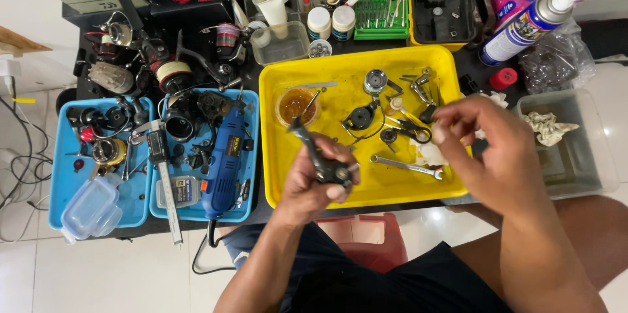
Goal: The person disassembles a fishing reel, removes small parts, applies lubricant with a syringe, and reassembles the reel using a screwdriver and wrench. The person handles the reel body, screws, and internal components throughout the process.
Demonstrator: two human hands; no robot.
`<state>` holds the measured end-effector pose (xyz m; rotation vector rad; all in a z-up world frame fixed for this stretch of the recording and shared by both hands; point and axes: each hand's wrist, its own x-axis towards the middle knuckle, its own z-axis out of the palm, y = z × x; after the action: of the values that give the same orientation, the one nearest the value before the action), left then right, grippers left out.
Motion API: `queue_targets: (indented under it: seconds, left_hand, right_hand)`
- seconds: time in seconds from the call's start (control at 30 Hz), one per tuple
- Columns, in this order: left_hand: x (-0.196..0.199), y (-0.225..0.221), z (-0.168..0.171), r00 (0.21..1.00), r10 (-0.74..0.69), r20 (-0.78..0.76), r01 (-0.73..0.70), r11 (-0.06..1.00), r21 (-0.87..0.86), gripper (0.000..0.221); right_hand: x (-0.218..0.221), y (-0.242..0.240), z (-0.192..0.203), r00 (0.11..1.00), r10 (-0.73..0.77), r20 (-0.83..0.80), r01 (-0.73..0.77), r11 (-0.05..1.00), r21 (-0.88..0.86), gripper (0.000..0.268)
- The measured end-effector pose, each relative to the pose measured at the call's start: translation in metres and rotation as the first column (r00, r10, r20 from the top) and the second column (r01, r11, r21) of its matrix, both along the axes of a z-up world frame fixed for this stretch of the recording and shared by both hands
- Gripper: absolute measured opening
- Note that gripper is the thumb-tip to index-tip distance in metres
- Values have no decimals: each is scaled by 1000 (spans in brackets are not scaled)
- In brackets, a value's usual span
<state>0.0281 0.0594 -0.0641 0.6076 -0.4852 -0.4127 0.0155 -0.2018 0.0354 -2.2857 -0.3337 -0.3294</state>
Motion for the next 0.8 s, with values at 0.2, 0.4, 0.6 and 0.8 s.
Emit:
queue_targets:
  seconds: [0.2, 0.4, 0.6, 0.8]
  left_hand:
    - [7, 25, -8, 939, 302, 164, -336, 903, 268, 37]
    - [8, 34, -17, 901, 392, 188, -434, 815, 383, 36]
    - [10, 33, -37, 891, 442, 100, -441, 793, 420, 37]
    - [16, 34, -46, 882, 469, -45, -444, 859, 255, 37]
  right_hand:
    - [21, -25, -28, 888, -342, -308, 208, 895, -395, 27]
    - [31, -40, -47, 911, -333, -243, 130, 792, -596, 28]
    - [38, -41, -61, 899, -371, -233, 129, 733, -667, 27]
    - [39, -23, -52, 821, -365, -439, -1, 768, -641, 27]
